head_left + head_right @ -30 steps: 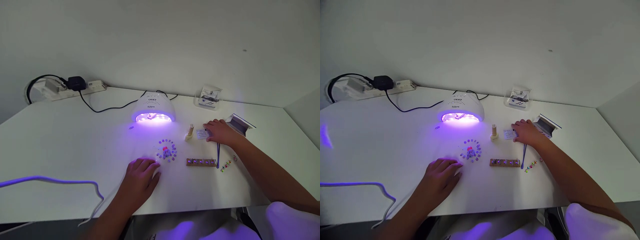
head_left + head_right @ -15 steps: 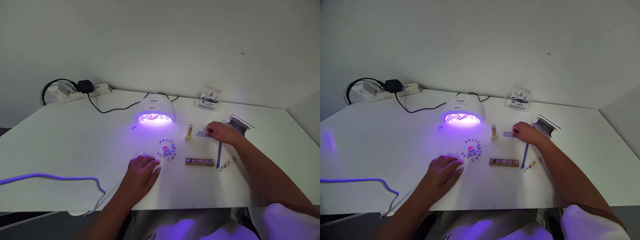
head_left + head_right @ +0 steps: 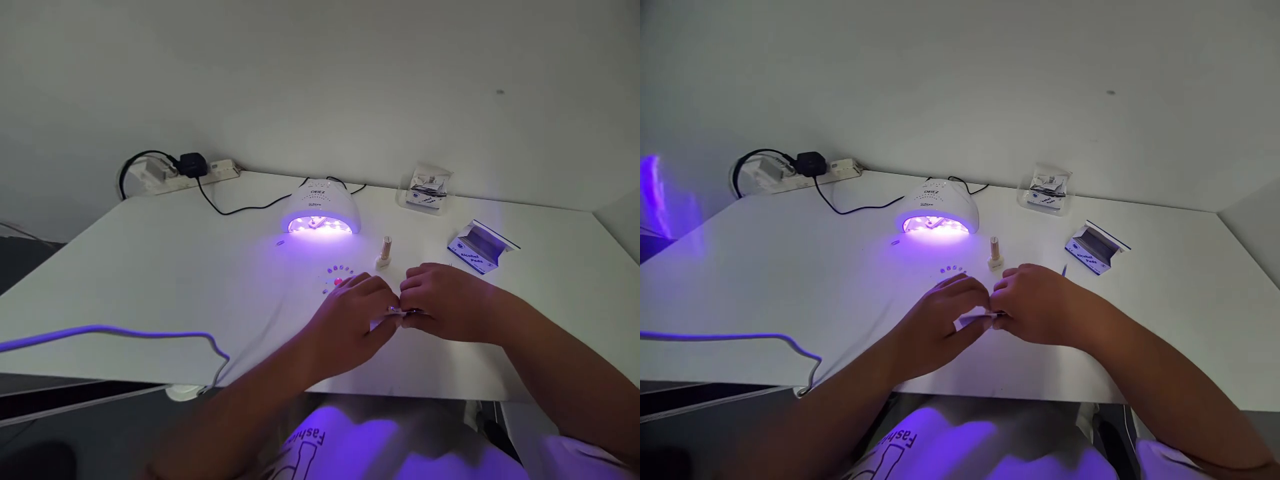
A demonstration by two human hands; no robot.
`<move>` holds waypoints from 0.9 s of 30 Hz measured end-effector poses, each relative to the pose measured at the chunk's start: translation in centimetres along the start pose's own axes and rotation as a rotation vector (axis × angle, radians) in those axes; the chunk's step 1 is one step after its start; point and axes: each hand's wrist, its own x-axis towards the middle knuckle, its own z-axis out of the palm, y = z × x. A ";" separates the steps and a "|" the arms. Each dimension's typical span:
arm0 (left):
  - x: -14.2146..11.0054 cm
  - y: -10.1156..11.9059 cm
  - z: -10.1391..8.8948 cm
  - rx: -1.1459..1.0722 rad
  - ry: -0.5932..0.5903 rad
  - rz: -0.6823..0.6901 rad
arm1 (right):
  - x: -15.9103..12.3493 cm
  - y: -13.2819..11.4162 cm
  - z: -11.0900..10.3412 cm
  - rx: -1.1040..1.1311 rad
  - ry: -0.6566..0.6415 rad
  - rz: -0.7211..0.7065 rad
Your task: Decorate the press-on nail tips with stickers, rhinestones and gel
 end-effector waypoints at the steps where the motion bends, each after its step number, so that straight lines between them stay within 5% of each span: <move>1: 0.3 0.0 0.1 -0.024 -0.009 0.014 | -0.1 -0.3 0.1 0.004 0.031 -0.014; 7: 0.1 -0.3 0.0 -0.181 0.016 -0.015 | -0.7 -0.5 0.2 0.117 0.134 -0.025; 22: 0.4 0.2 1.1 -0.145 -0.034 0.065 | -1.7 0.3 2.6 0.163 0.273 -0.199; 27: -0.6 -1.5 -0.5 -0.300 0.250 -0.155 | -4.1 2.3 1.7 0.330 0.436 -0.148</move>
